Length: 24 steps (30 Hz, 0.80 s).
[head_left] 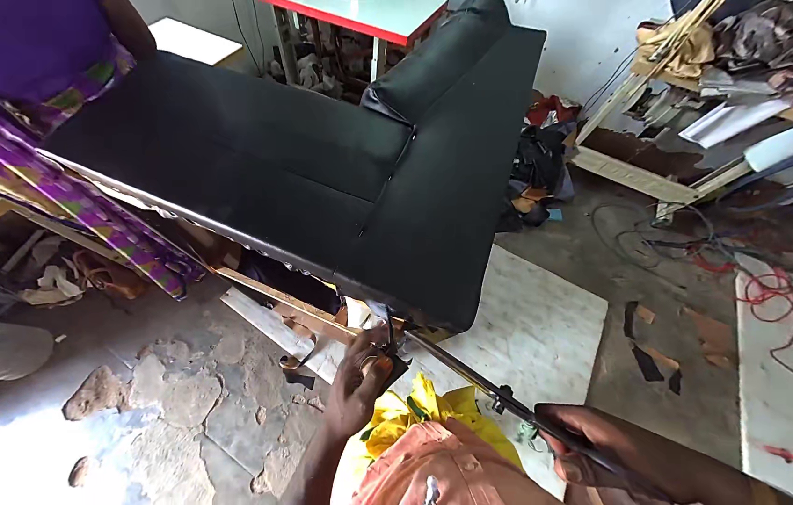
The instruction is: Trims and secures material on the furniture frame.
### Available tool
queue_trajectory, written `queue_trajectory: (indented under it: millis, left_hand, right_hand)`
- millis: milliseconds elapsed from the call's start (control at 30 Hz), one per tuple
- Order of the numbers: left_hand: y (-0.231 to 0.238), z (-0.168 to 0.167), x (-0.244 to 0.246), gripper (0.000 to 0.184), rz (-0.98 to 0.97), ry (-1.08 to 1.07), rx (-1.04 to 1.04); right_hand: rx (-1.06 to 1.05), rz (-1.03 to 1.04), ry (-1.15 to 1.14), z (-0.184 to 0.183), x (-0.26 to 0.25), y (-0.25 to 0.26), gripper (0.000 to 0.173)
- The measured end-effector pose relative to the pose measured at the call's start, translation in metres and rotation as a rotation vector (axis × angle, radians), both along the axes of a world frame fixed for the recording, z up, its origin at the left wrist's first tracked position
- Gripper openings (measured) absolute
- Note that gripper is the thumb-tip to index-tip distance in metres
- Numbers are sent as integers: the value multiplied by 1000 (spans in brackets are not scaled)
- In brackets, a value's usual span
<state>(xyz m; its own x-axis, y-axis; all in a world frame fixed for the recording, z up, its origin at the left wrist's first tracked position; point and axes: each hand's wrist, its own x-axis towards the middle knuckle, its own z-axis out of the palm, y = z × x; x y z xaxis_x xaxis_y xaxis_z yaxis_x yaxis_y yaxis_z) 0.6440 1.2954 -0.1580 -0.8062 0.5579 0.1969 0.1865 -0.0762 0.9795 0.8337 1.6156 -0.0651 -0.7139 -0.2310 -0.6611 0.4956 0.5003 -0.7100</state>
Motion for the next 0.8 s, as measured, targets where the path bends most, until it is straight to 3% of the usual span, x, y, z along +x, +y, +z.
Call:
queue_trajectory:
  millis: [100, 200, 400, 600, 800]
  left_hand:
    - [10, -3, 9, 38, 58, -57, 137]
    - [10, -2, 15, 37, 80, -46, 112]
    - [5, 4, 16, 48, 27, 200, -139]
    - [-1, 0, 24, 34, 25, 444, -385]
    - [-9, 3, 7, 28, -99, 588, -453]
  right_hand:
    - [24, -27, -80, 12, -22, -4, 67]
    - [1, -52, -102, 21, -45, -10, 64]
    - [34, -112, -199, 43, -91, -40, 59]
    - [110, -89, -208, 52, -106, -51, 61]
    - [192, -104, -227, 66, -137, -69, 58]
